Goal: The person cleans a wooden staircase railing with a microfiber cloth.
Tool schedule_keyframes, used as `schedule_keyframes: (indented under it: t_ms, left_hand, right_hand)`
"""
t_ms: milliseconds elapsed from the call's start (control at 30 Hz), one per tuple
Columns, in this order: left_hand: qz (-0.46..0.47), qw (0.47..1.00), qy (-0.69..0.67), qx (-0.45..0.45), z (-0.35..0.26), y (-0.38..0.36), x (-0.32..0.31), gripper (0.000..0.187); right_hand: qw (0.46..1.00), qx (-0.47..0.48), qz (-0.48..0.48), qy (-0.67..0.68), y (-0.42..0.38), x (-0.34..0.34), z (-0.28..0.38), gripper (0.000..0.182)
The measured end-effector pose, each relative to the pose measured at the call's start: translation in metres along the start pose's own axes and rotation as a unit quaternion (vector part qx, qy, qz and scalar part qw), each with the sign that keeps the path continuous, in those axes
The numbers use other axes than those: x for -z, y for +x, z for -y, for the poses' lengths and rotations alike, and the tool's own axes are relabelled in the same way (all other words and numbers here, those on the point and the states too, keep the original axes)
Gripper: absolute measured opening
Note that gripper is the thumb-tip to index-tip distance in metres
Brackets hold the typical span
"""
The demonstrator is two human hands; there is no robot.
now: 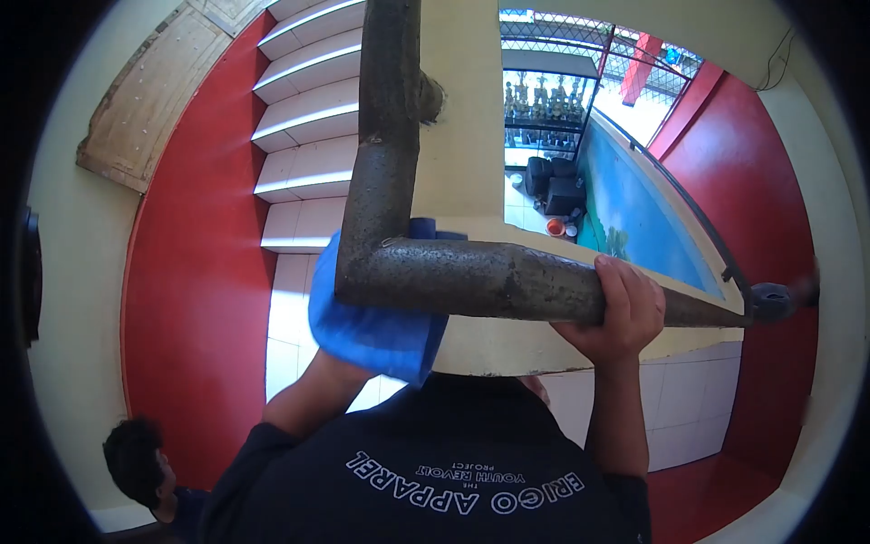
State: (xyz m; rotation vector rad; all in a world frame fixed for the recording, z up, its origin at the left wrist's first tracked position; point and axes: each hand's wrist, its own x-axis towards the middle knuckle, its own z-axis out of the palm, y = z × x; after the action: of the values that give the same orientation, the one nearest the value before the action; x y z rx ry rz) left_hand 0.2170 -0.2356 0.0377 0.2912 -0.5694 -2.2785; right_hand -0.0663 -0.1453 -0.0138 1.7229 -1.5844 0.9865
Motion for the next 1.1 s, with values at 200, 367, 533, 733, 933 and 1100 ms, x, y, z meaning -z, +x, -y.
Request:
schedule_keyframes:
  t_ms: [200, 367, 533, 733, 933, 1100]
  left_hand:
    - [-0.002, 0.967, 0.238, -0.092, 0.019, -0.011, 0.014, 0.051]
    - [-0.002, 0.839, 0.519, -0.165, -0.012, -0.03, -0.022, 0.039]
    - [-0.246, 0.787, 0.528, -0.201, -0.02, -0.073, 0.021, 0.035]
    - [-0.088, 0.899, 0.337, -0.268, -0.082, -0.05, -0.04, 0.031]
    - [0.024, 0.516, 0.808, -0.284, -0.042, 0.022, -0.084, 0.03]
    - [0.028, 0.471, 0.845, -0.253, -0.042, 0.028, -0.089, 0.03]
  right_hand:
    - [1.0, -0.002, 0.001, -0.011, -0.003, 0.003, 0.003, 0.073]
    - [1.0, -0.003, -0.006, -0.007, 0.0, 0.002, 0.003, 0.072]
    - [1.0, 0.014, -0.015, -0.008, -0.002, 0.003, 0.001, 0.074]
    - [1.0, -0.003, 0.003, 0.022, -0.005, 0.003, -0.001, 0.074]
    - [0.982, -0.029, 0.161, 0.095, -0.002, 0.041, -0.014, 0.066]
    - [0.959, -0.12, 0.257, -0.003, -0.087, 0.17, -0.046, 0.058]
